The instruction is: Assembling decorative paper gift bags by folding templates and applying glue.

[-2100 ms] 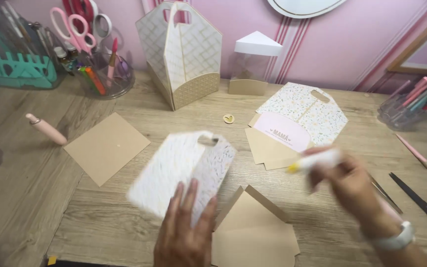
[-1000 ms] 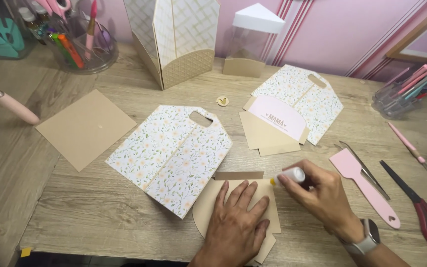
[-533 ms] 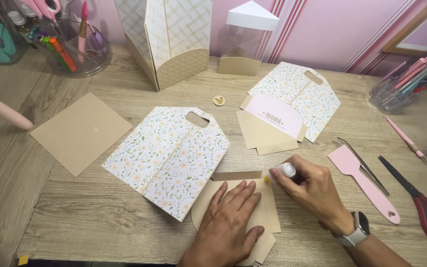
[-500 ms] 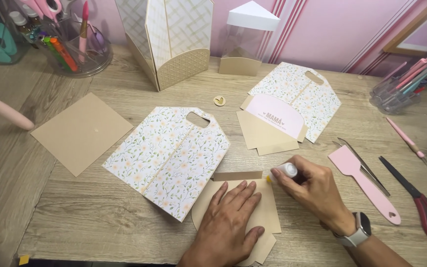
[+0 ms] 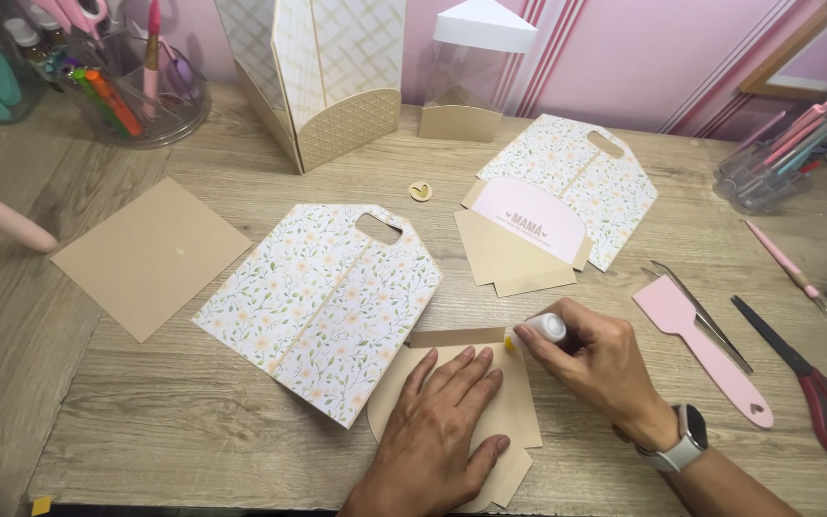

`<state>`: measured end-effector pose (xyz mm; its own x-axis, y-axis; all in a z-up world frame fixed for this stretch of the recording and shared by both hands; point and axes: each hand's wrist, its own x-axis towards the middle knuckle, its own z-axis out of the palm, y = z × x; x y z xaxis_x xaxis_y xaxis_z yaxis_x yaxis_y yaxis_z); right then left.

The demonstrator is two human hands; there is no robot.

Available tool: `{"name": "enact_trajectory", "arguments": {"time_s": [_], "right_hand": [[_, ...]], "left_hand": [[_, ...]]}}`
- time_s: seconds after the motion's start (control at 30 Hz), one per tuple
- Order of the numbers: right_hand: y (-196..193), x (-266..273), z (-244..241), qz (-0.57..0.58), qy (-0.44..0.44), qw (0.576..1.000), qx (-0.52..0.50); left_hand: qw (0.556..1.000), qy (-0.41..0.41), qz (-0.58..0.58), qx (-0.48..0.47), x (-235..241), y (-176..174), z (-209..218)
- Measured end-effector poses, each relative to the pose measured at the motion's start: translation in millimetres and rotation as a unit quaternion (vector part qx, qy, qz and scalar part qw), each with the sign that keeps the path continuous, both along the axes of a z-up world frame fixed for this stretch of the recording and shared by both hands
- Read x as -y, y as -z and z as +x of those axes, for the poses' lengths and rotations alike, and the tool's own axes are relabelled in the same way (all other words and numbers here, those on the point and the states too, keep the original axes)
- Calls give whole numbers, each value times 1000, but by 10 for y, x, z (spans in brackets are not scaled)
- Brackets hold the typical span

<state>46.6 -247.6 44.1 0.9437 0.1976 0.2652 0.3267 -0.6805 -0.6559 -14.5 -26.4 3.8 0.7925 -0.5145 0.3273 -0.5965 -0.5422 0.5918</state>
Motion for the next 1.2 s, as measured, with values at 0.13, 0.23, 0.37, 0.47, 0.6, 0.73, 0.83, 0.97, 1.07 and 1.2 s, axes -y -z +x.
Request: {"name": "enact_trajectory", "arguments": {"time_s": [0.13,0.23,0.37,0.47,0.6,0.73,0.83,0.97,1.07,1.2], "right_hand": [[45,56,31,-29,-18,999,22],[-17,45,7,-13,-4,1000,4],[-7,87,-41,-14,7,1000,-4],[-12,76,-48,-9,18,1000,-14],[-37,71,-44,16,23,999,-22],[-20,96,-116,36,25,998,-51],[16,129,-169,42,28,996,-67],[85,194,-234,21,18,997,-69],[51,180,-301,19,28,997,-66],[89,233,-420,28,26,996,-76]], "left_hand": [[1000,-1,0,8,2,13,8],[1000,-1,6,1,-5,12,3],[1000,3,9,-10,-7,0,4],[1000,0,12,-9,1,15,5],[1000,-3,14,-6,0,9,8],[1000,-5,13,-8,4,35,0],[1000,-5,13,-10,4,26,1],[1000,-6,22,-12,3,9,1],[1000,-9,20,-2,9,42,3],[1000,-5,23,-12,4,27,0]]}}
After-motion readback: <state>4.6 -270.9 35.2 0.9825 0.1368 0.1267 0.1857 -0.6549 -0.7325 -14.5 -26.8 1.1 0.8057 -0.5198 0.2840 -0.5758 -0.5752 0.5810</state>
